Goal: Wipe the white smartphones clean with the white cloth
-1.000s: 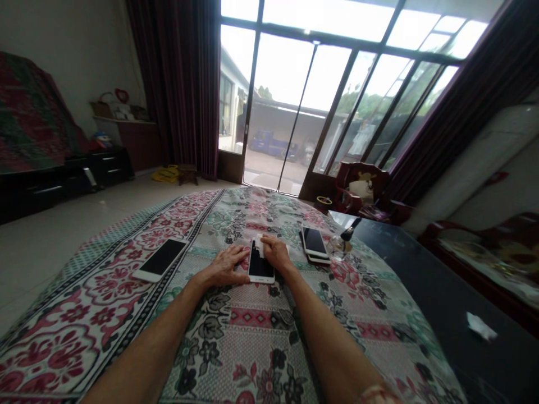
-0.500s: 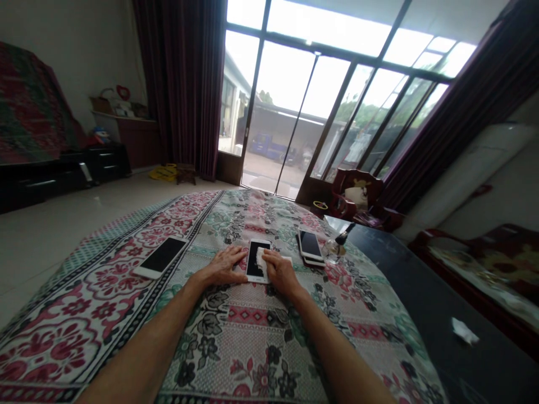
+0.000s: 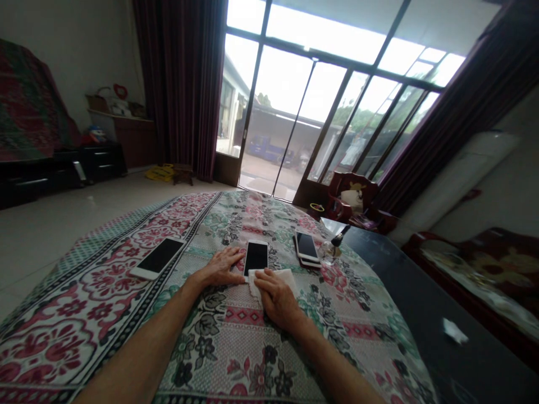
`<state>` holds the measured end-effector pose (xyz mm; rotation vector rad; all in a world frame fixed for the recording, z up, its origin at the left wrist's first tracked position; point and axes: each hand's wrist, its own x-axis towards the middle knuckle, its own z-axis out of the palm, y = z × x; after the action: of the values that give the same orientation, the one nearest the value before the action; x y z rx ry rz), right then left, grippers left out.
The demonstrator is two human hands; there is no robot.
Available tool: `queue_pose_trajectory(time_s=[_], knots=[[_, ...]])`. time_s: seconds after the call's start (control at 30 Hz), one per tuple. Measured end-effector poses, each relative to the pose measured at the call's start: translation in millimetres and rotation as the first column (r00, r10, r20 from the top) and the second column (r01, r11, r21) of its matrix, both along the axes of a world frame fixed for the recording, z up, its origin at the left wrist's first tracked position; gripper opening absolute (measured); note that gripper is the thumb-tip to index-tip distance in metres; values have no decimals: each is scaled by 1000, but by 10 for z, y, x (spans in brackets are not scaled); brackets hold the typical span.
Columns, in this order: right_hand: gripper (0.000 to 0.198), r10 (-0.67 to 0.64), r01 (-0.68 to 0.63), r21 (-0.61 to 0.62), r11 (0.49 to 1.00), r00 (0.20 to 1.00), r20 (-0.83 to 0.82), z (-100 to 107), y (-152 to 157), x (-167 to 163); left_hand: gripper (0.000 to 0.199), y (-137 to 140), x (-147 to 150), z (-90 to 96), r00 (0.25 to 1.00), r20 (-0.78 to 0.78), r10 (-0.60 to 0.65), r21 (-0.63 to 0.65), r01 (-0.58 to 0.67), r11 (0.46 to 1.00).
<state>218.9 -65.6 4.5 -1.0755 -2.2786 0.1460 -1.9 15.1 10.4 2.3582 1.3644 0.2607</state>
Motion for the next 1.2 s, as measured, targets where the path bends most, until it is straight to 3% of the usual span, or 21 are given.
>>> queue_pose_trajectory(time_s=[0.2,0.4,0.67,0.8,0.93,1.2], knots=[[34,27,-27,-16,1000,999,43,33,167,-68,87,12,4,-12,1000,3,7,10,-7,1000],[31,22,-21,-22,1000,998,62,45,585,-136,88,-1,10,19,1000,-13,8,2,-8,1000],[33,-134,139,-59,989,987,88,49,1221,-160,87,-22,18,65,1000,-10,16,-27,-16,1000],[31,-151,157,-52,986,983,109,50,1406,-212,86,-18,21,53,1000,7,14,-21,-14,1000],[32,-105,108,-20,994,987,121,37,1340,-235,87,-12,18,33,1000,10,11,-8,-11,1000],[32,54,-53,-12,999,995,88,30,759,-105,86,-38,14,61,999,-33,13,-21,-14,1000]])
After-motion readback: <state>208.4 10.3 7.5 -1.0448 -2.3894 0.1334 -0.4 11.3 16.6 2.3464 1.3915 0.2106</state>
